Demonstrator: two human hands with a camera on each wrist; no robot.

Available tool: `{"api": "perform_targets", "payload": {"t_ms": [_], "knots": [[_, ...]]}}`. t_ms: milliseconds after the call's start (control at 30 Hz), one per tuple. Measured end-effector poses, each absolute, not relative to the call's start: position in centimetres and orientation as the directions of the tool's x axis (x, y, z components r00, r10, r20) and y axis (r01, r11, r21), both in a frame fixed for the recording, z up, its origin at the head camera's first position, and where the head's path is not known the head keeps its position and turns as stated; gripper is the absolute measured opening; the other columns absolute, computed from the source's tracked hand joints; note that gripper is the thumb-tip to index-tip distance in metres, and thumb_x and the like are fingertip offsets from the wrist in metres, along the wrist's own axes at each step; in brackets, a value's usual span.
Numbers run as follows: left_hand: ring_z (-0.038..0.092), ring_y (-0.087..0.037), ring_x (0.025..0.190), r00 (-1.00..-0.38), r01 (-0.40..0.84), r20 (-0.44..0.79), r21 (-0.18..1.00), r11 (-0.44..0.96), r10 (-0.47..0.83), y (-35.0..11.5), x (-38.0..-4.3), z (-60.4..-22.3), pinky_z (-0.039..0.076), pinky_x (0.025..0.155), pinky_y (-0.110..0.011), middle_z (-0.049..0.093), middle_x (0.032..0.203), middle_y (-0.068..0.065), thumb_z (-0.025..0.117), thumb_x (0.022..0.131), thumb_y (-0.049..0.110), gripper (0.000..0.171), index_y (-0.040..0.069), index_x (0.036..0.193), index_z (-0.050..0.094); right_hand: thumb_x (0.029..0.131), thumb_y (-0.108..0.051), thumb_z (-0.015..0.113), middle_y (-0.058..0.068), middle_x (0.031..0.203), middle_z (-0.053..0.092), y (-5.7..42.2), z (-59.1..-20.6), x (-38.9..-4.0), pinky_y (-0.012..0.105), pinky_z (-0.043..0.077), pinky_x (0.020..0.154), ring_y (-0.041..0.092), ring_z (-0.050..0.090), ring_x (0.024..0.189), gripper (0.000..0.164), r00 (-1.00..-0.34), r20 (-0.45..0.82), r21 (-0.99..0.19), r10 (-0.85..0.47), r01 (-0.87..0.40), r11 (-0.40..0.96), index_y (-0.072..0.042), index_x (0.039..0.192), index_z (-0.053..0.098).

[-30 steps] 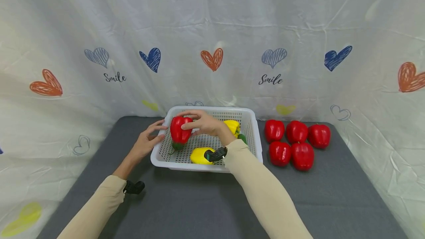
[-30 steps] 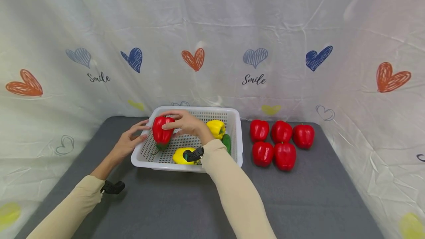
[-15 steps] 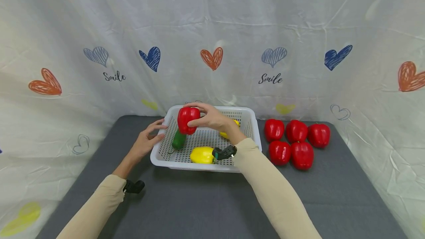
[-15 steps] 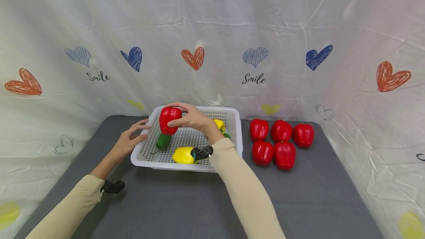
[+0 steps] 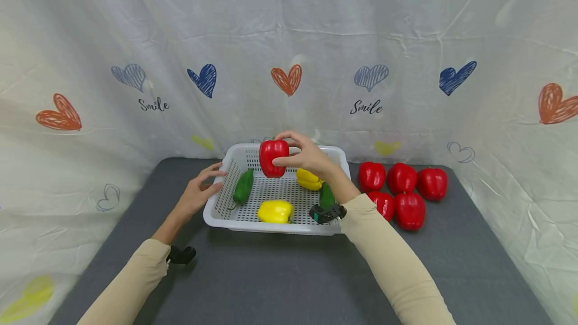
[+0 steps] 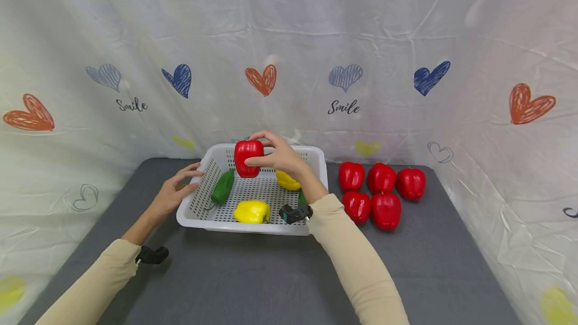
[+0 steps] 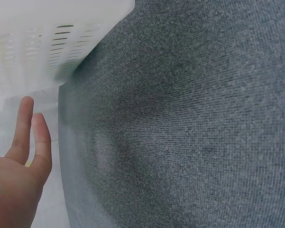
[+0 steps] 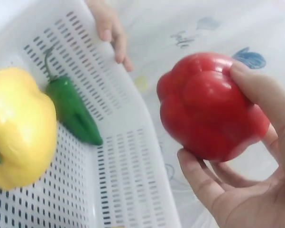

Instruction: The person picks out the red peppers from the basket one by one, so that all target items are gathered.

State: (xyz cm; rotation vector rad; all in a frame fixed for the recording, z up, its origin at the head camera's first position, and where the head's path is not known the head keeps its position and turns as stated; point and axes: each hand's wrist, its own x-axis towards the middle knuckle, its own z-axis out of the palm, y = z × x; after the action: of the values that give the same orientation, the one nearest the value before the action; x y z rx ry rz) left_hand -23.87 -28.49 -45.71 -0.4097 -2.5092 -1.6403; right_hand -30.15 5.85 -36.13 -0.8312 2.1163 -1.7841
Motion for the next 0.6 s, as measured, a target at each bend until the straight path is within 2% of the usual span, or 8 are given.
{"api": "perform_targets", "payload": {"t_ms": [200, 433, 600], "knots": [[0.061, -0.051, 0.112, -0.956, 0.285, 0.235, 0.882, 0.375, 0.175, -28.5, -23.8, -45.7, 0.057, 0.075, -0.035, 0.027, 0.163, -0.014, 0.061, 0.103, 0.009, 0.038, -0.002, 0.139, 0.057, 0.084, -0.013, 0.083, 0.008, 0.138, 0.054, 7.4, -36.0, -29.5, 0.045, 0.056, 0.087, 0.033, 0.046, 0.127, 0.056, -0.843, 0.146, -0.954, -0.517, -0.258, 0.151, -0.017, 0.134, 0.059], [0.061, -0.049, 0.112, -0.955, 0.290, 0.240, 0.876, 0.386, 0.173, -28.6, -23.9, -45.7, 0.056, 0.076, -0.034, 0.029, 0.162, -0.012, 0.061, 0.104, 0.012, 0.037, -0.001, 0.138, 0.058, 0.083, -0.009, 0.084, 0.010, 0.136, 0.053, 9.0, -36.2, -28.6, 0.045, 0.058, 0.083, 0.036, 0.053, 0.121, 0.066, -0.868, 0.115, -0.976, -0.483, -0.190, 0.110, -0.014, 0.142, 0.055], [0.061, -0.050, 0.112, -0.955, 0.289, 0.240, 0.880, 0.377, 0.173, -28.5, -23.7, -45.5, 0.056, 0.075, -0.034, 0.028, 0.162, -0.013, 0.061, 0.104, 0.011, 0.037, -0.001, 0.139, 0.057, 0.084, -0.009, 0.084, 0.012, 0.137, 0.054, 10.2, -36.3, -28.0, 0.047, 0.058, 0.082, 0.037, 0.055, 0.119, 0.066, -0.879, 0.136, -0.975, -0.457, -0.201, 0.095, -0.014, 0.142, 0.054]]}}
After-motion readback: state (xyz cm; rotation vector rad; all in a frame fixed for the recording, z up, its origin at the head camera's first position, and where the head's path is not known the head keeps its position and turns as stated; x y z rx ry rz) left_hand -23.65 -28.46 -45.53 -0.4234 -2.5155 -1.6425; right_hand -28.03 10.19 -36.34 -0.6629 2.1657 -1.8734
